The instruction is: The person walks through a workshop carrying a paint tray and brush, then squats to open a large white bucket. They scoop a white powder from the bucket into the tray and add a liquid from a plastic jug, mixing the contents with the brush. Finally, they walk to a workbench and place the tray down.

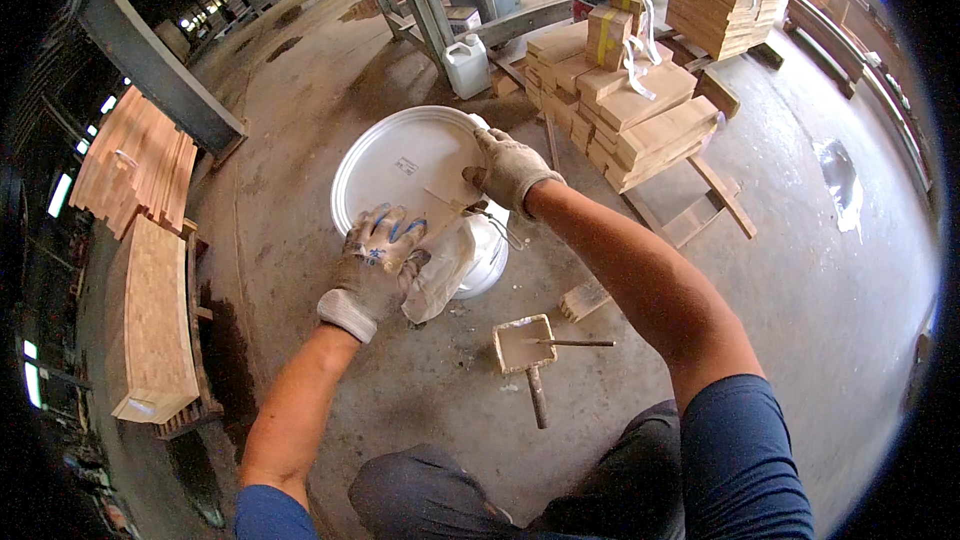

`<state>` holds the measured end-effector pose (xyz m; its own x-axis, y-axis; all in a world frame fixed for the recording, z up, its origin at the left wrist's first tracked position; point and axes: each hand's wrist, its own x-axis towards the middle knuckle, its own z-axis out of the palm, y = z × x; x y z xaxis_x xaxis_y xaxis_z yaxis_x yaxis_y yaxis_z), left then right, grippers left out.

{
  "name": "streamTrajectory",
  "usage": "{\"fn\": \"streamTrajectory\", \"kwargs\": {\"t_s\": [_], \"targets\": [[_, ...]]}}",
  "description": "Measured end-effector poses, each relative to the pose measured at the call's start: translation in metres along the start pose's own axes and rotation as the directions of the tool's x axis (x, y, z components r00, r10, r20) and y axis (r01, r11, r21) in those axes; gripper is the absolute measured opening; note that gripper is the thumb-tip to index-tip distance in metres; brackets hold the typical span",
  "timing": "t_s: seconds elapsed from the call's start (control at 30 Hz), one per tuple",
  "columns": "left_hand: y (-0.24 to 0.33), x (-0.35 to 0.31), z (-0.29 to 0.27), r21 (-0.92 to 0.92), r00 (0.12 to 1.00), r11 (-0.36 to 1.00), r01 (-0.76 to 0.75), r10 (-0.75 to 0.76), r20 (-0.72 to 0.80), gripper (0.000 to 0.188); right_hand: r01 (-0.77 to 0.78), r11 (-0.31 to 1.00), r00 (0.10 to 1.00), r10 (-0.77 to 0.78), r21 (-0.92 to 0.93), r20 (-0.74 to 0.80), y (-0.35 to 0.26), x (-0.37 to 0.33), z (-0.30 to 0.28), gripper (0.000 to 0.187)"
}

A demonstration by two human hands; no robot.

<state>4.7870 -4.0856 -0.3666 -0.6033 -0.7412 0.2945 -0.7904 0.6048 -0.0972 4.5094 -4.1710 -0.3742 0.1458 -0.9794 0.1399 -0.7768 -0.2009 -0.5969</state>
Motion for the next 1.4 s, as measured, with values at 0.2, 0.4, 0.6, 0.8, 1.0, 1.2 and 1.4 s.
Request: {"fn": "streamTrajectory", "kwargs": {"t_s": [0.2,0.4,0.6,0.8,1.0,1.2,1.4], "targets": [[0.002,-0.024,0.029,-0.034,0.974,0.98,0.195,-0.198,-0.112,0.07,0.007,0.998,0.999,-0.009,-0.063,-0.037,-0.002,-0.005,0.006,0.074],[0.003,-0.022,0.025,-0.035,0.978,0.981,0.193,-0.195,-0.08,0.077,-0.055,0.998,0.996,0.056,-0.018,0.066,-0.01,-0.006,-0.011,0.076],[-0.029,-0.027,0.019,-0.382,0.845,0.829,0.409,-0.502,-0.185,0.075,-0.051,0.956,0.983,0.099,0.29,-0.154,0.006,-0.037,-0.012,0.074],[-0.069,0.018,0.003,-0.218,0.771,0.749,0.625,-0.637,0.023,0.083,-0.177,0.962,0.98,0.191,0.21,-0.047,0.039,-0.086,-0.036,0.066],[-0.075,0.037,0.018,-0.193,0.653,0.628,0.754,-0.688,0.315,0.097,-0.112,0.972,0.989,0.129,0.206,-0.072,0.055,-0.105,-0.038,0.06],[-0.084,0.036,0.022,-0.246,0.517,0.458,0.854,-0.702,0.489,0.086,-0.107,0.99,0.992,0.1,0.088,0.077,0.09,-0.14,-0.022,0.051],[-0.006,-0.119,0.086,-0.962,0.241,0.057,0.267,-0.971,0.009,0.035,-0.506,0.845,0.853,0.461,0.174,0.245,0.156,-0.228,0.01,0.037]]}}
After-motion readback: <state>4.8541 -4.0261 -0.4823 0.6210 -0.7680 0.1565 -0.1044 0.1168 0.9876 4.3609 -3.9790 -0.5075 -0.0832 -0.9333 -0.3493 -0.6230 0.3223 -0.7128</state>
